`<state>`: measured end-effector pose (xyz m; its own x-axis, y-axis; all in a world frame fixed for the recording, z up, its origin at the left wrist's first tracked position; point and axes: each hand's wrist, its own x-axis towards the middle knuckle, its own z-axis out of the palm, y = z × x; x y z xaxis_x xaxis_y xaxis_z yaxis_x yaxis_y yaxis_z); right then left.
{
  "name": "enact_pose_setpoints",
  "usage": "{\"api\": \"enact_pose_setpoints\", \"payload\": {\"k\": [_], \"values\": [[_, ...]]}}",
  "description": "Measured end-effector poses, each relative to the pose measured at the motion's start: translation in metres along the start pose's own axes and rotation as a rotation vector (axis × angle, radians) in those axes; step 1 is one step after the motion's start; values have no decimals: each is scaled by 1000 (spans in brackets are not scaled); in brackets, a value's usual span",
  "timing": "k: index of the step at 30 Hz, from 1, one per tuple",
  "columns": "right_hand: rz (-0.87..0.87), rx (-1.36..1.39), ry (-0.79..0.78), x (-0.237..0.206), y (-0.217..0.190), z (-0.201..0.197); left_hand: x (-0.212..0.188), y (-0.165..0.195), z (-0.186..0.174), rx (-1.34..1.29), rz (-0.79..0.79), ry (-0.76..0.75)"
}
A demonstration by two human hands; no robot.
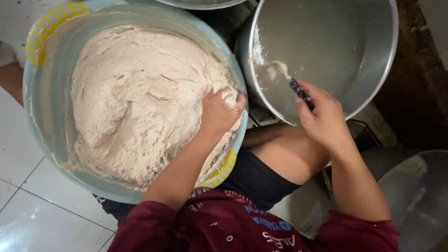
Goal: The person sits on the floor and pinches pieces of dough from a large basin, rolls each piece into a ball by hand, and dips the scoop in a pan of water between portions. The formed dough balls are dropped into the water-filled pan beside the basin.
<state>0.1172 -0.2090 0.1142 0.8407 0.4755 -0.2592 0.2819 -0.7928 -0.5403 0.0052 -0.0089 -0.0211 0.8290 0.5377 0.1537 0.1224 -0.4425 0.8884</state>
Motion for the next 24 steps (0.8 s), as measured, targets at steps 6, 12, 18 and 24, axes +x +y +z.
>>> {"api": "enact_pose_setpoints", "payload": {"k": [6,12,18,24], "values": [[-30,344,-221,-31,-9,11,-3,11,10,-213,-12,73],[-153,358,-276,-43,-24,29,-4,22,2,-232,-139,-98],[214,822,-537,-31,-13,31,24,10,-13,374,-168,-366],[262,674,-354,3,5,13,52,-22,-53,617,-82,-68]]}}
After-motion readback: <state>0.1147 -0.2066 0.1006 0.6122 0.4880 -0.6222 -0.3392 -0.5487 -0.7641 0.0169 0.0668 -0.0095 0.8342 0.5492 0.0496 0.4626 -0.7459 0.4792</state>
